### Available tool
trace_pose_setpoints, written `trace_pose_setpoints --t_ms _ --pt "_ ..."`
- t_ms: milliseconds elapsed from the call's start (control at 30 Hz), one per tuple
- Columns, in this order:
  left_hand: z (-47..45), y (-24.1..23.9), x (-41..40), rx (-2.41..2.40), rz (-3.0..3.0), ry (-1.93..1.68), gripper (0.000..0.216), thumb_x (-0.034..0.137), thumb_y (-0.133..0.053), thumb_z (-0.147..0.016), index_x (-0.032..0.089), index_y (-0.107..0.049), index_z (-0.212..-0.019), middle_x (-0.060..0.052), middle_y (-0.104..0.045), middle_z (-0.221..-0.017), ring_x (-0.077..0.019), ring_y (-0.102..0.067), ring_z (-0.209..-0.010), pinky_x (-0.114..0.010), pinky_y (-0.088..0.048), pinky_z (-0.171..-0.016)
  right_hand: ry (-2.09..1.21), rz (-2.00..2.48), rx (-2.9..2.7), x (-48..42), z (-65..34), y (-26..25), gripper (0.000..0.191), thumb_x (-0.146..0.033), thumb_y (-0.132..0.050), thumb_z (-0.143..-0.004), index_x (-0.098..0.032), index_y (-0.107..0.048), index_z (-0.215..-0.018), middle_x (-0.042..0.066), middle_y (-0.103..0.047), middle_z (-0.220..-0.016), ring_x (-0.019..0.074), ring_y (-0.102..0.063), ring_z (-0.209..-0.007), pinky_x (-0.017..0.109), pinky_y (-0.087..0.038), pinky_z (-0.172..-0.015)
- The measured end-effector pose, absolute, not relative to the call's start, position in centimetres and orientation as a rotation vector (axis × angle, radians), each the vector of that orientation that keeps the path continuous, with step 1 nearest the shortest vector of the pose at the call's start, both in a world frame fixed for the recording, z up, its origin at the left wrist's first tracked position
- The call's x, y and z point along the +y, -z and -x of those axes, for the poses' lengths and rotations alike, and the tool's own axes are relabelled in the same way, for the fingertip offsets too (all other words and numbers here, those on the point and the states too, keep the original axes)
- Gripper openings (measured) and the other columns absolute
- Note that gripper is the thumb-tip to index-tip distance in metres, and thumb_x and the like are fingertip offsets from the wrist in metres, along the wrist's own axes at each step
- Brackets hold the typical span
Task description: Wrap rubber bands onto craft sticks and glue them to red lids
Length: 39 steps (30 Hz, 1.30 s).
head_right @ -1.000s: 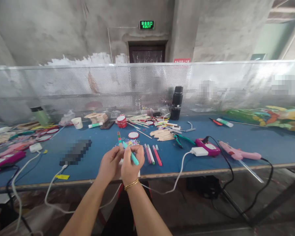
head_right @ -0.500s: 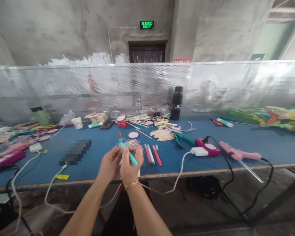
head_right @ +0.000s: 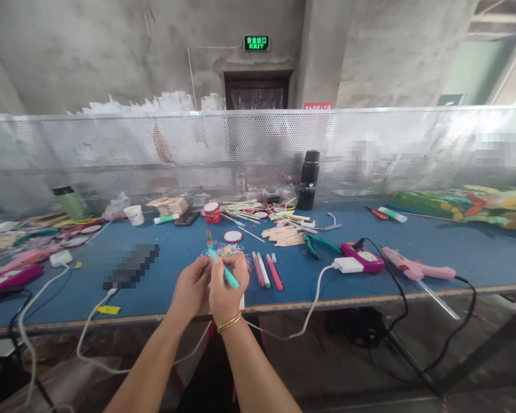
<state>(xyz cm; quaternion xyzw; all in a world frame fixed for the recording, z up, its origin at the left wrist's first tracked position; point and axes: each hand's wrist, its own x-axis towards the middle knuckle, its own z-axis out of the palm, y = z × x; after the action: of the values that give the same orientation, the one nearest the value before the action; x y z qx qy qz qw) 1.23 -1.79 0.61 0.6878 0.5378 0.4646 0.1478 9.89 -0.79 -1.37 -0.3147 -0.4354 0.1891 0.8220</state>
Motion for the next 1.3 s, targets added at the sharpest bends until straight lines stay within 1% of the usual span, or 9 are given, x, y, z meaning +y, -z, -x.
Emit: trace_pose_setpoints --t_ms 200,400,600,767,1033,1300 --pt "-1.24 -0.8 -1.92 1.559 -1.985 -1.327 0.033 0.042 -0.048 -0.096 0.023 -0.048 -0.069 0.002 -0.055 -0.067 -0.0176 -0.048 -0.066 -0.029 -0.029 -0.063 -0.401 0.69 -0.891 -0.72 -9.85 1.47 0.019 -0.03 -0.059 -0.095 -0.022 -0.054 -0.079 -0.004 -0.056 -0.071 0.0145 -0.056 -0.065 0.029 -0.048 -0.065" --pt "-1.25 -0.72 -1.91 1.554 -1.99 -1.335 0.035 0.042 -0.047 -0.097 0.023 -0.046 -0.068 0.002 -0.053 -0.066 -0.0173 -0.047 -0.065 -0.029 -0.029 -0.062 -0.402 0.682 -0.928 -0.76 -9.84 1.46 0.02 -0.032 -0.061 -0.094 -0.022 -0.055 -0.078 -0.004 -0.057 -0.073 0.0143 -0.056 -0.066 0.03 -0.048 -0.066" --pt "-1.14 -0.67 -1.9 1.55 -1.992 -1.343 0.032 0.04 -0.049 -0.097 0.022 -0.051 -0.071 0.002 -0.057 -0.068 -0.0173 -0.049 -0.066 -0.028 -0.031 -0.062 -0.396 0.699 -0.884 -0.83 -9.89 1.29 0.019 -0.03 -0.059 -0.095 -0.022 -0.054 -0.078 -0.004 -0.056 -0.071 0.0141 -0.055 -0.066 0.029 -0.047 -0.066" --pt "-1.14 -0.57 -1.87 1.547 -1.998 -1.341 0.033 0.04 -0.049 -0.097 0.023 -0.047 -0.068 0.002 -0.056 -0.067 -0.0173 -0.049 -0.066 -0.028 -0.03 -0.061 -0.396 0.676 -0.924 -0.82 -9.87 1.32 0.02 -0.033 -0.06 -0.094 -0.022 -0.055 -0.079 -0.004 -0.056 -0.072 0.0141 -0.056 -0.065 0.029 -0.048 -0.065" --pt "-1.17 -0.55 -1.75 1.555 -1.997 -1.333 0.032 0.04 -0.049 -0.097 0.022 -0.051 -0.071 0.002 -0.056 -0.068 -0.0176 -0.05 -0.066 -0.028 -0.031 -0.062 -0.393 0.694 -0.891 -0.72 -9.85 1.44 0.019 -0.031 -0.059 -0.095 -0.022 -0.054 -0.079 -0.004 -0.056 -0.072 0.0142 -0.055 -0.066 0.029 -0.047 -0.066" --pt "-1.23 -0.7 -1.85 1.546 -2.0 -1.332 0.033 0.041 -0.047 -0.097 0.023 -0.049 -0.069 0.001 -0.055 -0.067 -0.0174 -0.049 -0.066 -0.028 -0.032 -0.062 -0.409 0.681 -0.928 -0.63 -9.77 1.49 0.02 -0.033 -0.059 -0.096 -0.022 -0.054 -0.08 -0.004 -0.056 -0.073 0.0141 -0.056 -0.066 0.029 -0.048 -0.066"
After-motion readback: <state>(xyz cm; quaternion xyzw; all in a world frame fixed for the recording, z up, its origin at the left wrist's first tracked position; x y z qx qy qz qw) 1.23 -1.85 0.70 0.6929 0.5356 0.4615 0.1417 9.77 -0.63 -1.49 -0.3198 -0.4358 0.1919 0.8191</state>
